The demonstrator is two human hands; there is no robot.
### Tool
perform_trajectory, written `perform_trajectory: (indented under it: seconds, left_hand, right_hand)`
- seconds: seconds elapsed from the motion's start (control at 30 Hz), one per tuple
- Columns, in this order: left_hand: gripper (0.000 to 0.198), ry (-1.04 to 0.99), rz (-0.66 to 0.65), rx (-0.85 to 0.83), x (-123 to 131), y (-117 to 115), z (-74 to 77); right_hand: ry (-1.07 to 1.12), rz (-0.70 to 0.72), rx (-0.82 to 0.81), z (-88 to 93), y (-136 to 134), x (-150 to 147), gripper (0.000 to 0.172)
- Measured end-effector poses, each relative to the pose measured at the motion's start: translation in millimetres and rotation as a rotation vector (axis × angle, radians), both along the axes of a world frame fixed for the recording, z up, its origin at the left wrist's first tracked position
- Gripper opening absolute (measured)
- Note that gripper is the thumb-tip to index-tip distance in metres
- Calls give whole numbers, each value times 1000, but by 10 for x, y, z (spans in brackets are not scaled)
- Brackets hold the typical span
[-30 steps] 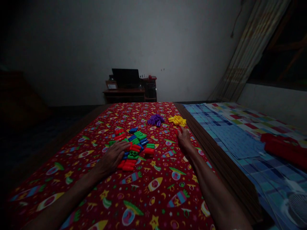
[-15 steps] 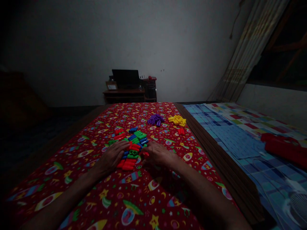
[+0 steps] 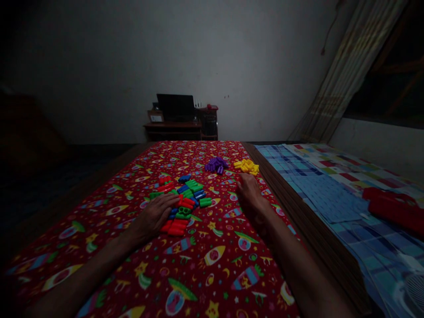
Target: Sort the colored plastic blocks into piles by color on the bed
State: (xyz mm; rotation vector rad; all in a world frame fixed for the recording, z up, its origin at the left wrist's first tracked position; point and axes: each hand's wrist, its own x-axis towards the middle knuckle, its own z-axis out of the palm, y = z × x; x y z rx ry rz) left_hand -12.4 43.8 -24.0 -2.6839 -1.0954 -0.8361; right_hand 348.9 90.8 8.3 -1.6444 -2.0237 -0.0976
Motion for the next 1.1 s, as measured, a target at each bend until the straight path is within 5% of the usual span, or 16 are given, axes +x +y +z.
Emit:
perform_trajectory:
  seconds: [0.17,0.47,0.57,0.7,0.8,0.93,1.1]
  left_hand:
    - [39,-5,1,-6,16,-23,40]
    - [31,-54,28,-11,53,-76,83]
    - [31,-49,52,-5,59,-105,116]
    - [30,-54,73,3,41,-95,105]
    - [27,-68,74,24,21,-69,71]
    - [25,-71,65,29,11,-63,57]
    - [27,-70,57,15,18,-80,83]
  right_hand:
    - [-60,-62,102,-184,58,123,35]
    - [50,586,-99,11,-276,-1154,26]
    - [-51,638,-107,-51,-289,-1427,29]
    - [-15,634,-99,-64,-195,-1402,42]
    - [62,541,-57,48,-64,-1150,41]
    - [3,173,-19,204,143,-657,30]
    - [-207,-189,-123,186,273,-133,32]
